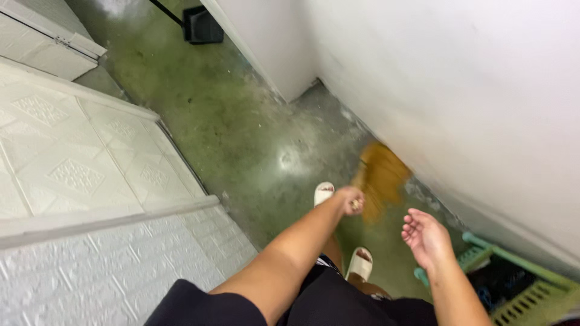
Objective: The person sweeps the floor using a broom, reaching under a white chair and around a table, before using a dustpan to collect the debris.
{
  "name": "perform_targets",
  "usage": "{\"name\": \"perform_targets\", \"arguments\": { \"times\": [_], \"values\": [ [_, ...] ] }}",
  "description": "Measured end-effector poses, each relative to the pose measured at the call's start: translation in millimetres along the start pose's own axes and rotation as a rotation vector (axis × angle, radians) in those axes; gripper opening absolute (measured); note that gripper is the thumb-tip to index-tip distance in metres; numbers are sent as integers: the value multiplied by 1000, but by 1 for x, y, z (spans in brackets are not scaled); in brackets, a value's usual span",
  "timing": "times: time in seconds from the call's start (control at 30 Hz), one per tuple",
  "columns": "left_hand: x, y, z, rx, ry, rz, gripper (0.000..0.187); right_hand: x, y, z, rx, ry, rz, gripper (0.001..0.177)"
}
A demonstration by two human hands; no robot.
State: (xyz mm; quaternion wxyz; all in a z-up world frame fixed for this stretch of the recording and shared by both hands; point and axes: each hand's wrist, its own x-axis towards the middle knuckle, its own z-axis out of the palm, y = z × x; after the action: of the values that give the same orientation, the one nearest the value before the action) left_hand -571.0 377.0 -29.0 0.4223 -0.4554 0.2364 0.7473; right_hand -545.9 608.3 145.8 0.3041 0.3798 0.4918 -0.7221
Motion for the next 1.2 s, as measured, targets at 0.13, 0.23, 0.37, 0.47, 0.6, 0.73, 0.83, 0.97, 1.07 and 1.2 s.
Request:
{"name": "perform_targets", "arguments": {
  "times": [0.13,0.23,0.37,0.47,0.6,0.73,0.83,0.97,1.07,1.2],
  "values": [
    [-27,114,-60,-15,292,255,28,20,-16,88,-35,-38,50,15],
    [-46,168,-65,-53,349,376,41,31,-31,156,-80,-55,47,20],
    [-106,169,-15,-181,249,465,59,43,-54,222,-32,-166,38,19],
    [-140,175,-15,-344,36,447,73,47,-67,257,-47,-175,50,19],
    [-130,235,-31,-522,-19,514,56,49,-76,281,-167,-126,50,19],
    [-160,244,2,-611,48,493,56,50,-83,277,-141,-140,60,16],
    [-194,213,15,-608,-117,503,50,56,-81,272,-126,-159,85,19],
    [-183,239,13,-705,-92,525,43,63,-87,278,-273,-118,134,21],
    [-185,264,21,-769,7,517,39,62,-101,285,-356,-170,103,20],
    [-197,232,53,-692,-40,552,31,74,-121,285,-273,-243,77,18]
  ]
}}
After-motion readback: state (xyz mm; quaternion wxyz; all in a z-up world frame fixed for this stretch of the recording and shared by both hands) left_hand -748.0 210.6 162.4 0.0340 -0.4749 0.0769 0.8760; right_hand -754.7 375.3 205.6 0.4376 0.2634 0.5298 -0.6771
